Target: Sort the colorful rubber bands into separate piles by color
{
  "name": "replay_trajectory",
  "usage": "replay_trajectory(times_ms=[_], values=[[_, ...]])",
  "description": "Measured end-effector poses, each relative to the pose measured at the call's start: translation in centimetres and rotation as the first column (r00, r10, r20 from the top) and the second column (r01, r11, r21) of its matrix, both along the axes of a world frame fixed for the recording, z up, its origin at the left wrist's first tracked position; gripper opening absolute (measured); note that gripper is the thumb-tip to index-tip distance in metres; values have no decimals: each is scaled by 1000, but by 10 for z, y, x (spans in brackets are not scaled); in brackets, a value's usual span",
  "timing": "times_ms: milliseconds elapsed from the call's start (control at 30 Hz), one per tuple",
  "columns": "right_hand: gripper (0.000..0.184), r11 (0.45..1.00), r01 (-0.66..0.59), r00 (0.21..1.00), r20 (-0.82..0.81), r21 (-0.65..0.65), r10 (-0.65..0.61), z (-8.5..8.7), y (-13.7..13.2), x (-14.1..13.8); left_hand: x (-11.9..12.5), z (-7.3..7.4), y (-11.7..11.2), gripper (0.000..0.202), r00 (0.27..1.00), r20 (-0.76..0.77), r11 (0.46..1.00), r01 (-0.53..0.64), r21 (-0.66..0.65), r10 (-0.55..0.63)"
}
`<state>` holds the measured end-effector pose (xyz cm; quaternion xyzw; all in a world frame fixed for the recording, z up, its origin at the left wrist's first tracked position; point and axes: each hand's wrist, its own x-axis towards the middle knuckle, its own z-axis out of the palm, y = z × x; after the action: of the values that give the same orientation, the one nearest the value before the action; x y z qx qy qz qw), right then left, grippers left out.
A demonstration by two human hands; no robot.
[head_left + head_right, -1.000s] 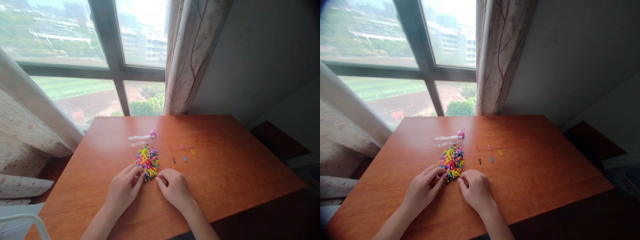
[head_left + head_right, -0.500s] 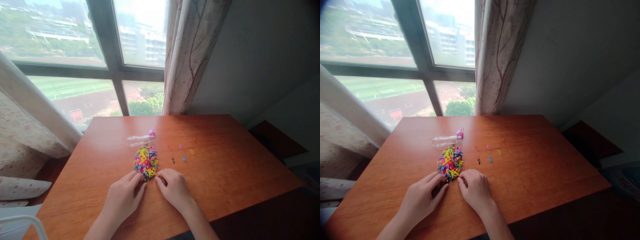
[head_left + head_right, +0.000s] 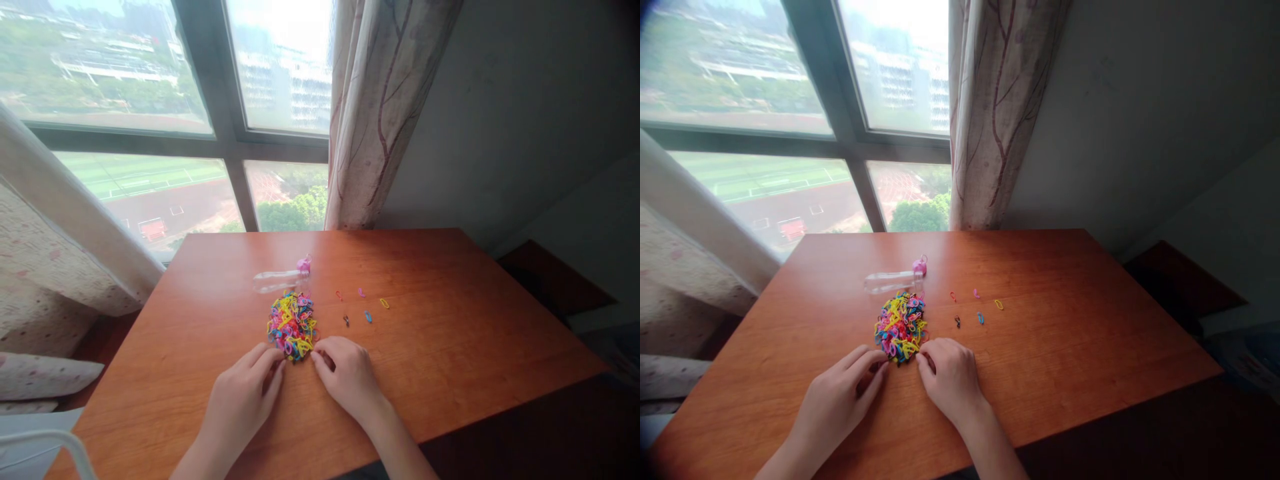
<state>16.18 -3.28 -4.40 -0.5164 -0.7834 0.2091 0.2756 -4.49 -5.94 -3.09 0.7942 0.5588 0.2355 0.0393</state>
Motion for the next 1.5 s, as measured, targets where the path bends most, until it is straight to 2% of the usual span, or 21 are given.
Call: replay_trajectory(times_ms=[200,333,467,633,800,1000,1167,1333,1500], values=[[10,1000,1,1000,19,17,-1,0,1,0,2,10,4,15,992,111,997,-63,50,57],[10,1000,0,999,33,15,0,2,0,0,13,18,16,15,991,131,1000,-14,-15,16],[9,1000,-4,999,48,30,3,1,1,1,37,32,40,14,996,37,989,85,-125,-81],[13,996,58,993,100,66,-64,-8,3,1,72,46,76,16,975,-117,961,162,-223,-191],[13,996,42,992,116,80,-51,-9,3,0,91,41,101,17,958,-131,946,219,-238,-255],[10,998,17,996,82,64,-23,-6,4,1,96,31,113,16,958,-134,945,217,-247,-255],[12,999,12,999,41,38,-13,-4,3,0,88,38,109,14,969,-103,962,204,-183,-225],[13,1000,8,1000,-5,10,-8,0,2,0,53,51,91,15,989,-48,983,132,-126,-139],[10,1000,23,999,-28,-18,-24,4,1,-1,12,39,64,15,979,196,990,83,-116,-59]])
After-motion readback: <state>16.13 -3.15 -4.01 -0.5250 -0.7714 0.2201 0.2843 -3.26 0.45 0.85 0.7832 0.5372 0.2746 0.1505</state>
